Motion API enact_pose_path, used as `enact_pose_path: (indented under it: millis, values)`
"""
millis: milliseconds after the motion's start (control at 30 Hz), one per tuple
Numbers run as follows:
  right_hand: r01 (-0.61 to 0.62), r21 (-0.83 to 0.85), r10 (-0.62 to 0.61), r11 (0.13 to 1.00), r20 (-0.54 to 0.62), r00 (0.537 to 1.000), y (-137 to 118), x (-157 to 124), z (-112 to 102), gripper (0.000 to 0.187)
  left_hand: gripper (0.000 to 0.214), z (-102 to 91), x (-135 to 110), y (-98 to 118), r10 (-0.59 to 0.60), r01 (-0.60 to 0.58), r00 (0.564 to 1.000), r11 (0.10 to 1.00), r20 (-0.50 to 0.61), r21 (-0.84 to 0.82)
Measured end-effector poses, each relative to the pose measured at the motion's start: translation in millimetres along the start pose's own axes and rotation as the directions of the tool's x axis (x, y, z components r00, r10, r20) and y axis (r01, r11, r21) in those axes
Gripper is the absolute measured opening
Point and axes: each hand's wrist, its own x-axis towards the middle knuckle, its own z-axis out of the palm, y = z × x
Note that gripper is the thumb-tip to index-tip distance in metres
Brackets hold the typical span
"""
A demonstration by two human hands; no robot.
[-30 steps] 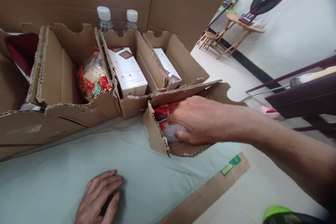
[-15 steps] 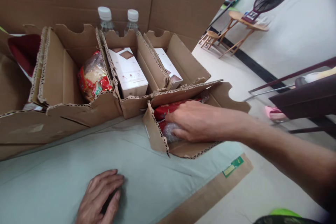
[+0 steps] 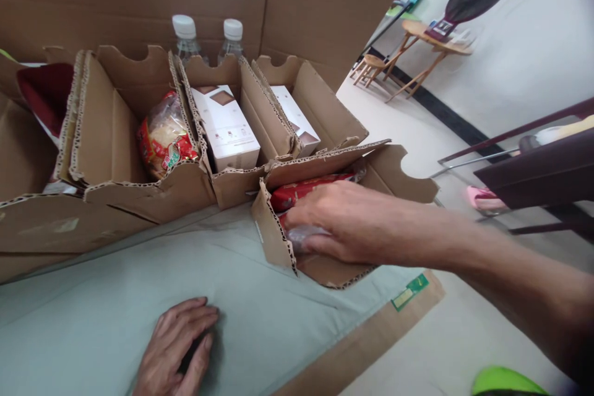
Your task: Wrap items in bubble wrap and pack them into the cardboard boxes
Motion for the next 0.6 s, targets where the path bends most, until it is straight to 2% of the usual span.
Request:
enact_pose_path:
  millis: [67,133,333,467,600]
  values:
    - [-0.006,-0.048,0.008,0.999,0.051,0.999,-5.6,10.2,5.9,0.007,0.028,0.0,0.3,0.1,0.008,-0.008,1.0,1.0,-0.003,0.0]
    - [-0.036,-0.12,0.042,0.992,0.045,0.998,-7.0,13.0,9.1,0.008,0.029,0.3,1.0,-0.1,0.011,-0.011,1.0,1.0,-0.003,-0.003]
    - [-0.074,-0.19,0.07,0.979,-0.028,0.997,-1.9,-3.5,0.8,0.023,0.031,0.7,0.8,-0.8,0.004,-0.004,1.0,1.0,0.009,-0.014]
    - [-0.036,-0.196,0.05,0.98,0.069,0.996,-0.4,4.7,6.9,0.02,0.029,0.2,1.1,-0.1,0.004,-0.004,1.0,1.0,-0.001,-0.02]
    - [-0.023,-0.18,0.042,0.983,0.104,0.994,-0.1,19.2,20.8,0.025,0.026,-0.5,6.0,3.3,0.008,-0.01,0.999,0.999,-0.041,-0.034]
